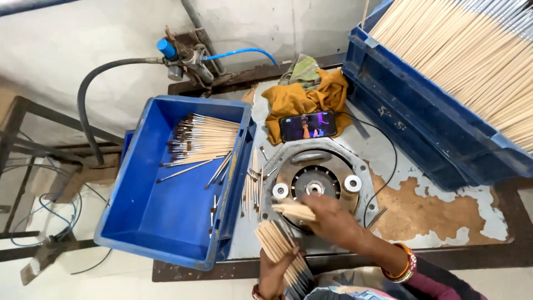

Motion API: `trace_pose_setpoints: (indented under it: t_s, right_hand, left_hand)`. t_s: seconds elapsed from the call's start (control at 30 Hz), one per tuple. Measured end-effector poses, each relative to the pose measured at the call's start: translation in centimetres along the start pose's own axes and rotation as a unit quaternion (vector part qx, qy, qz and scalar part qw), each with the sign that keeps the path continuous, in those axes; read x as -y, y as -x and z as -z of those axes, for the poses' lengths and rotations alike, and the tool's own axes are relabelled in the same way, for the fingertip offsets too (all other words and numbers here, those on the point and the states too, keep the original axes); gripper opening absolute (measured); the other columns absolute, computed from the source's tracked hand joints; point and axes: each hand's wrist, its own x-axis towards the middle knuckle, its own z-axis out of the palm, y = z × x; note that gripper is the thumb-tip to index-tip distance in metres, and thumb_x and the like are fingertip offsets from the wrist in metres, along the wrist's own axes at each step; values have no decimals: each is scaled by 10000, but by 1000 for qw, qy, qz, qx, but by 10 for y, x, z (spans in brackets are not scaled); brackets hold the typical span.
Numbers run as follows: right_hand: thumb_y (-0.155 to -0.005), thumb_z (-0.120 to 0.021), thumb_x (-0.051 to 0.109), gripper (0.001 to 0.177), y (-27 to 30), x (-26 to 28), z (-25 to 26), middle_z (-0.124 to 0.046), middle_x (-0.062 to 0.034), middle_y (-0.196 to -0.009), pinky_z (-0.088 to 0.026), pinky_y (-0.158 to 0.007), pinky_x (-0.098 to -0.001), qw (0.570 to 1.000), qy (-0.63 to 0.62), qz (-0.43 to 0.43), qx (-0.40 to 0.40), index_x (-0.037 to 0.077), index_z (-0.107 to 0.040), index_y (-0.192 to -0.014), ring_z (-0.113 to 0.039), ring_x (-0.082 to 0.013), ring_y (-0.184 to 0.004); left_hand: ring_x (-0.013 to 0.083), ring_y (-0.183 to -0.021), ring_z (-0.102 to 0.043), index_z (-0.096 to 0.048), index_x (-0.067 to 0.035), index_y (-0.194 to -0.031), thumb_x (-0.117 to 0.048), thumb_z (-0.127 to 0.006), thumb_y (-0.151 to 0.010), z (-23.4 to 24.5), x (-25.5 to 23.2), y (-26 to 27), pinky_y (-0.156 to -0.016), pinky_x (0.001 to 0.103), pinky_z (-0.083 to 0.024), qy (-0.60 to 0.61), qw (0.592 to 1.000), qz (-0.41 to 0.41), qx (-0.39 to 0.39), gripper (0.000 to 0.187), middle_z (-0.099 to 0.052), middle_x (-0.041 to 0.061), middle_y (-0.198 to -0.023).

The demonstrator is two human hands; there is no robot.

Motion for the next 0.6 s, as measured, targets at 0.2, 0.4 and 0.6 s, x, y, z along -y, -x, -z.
trace_pose_setpoints:
  t_s: [0.2,0.4,0.6]
  right_hand:
    - [-757,-782,90,250,-4,6,41,-729,-150,-860,-529,-674,-475,988,-65,-31,133,80,-675,-983,-719,-374,-824]
    - [-917,-629,87,410,-14,-72,13,-699,-195,-787,-523,-654,-525,966,200,-98,132,108,-597,-1325,-686,-421,-732]
    - [-822,-676,130,451,-6,-72,-4,-695,-210,-900,-539,-625,-510,976,180,-95,79,61,-590,-1259,-689,-423,-744]
  left_hand:
    - [211,-866,-741,-661,118,-1146,-18,-783,-914,32,11,-22,-770,353,-624,-116,990,23,78,295,-768,128,-963]
    - [282,-799,-743,-564,6,-1149,-146,-703,-892,15,-5,-18,-660,434,-629,145,976,147,-71,329,-721,148,-927]
    - [299,-864,-750,-571,4,-1193,-49,-701,-849,22,17,-10,-707,417,-661,145,970,170,-94,371,-729,151,-1023]
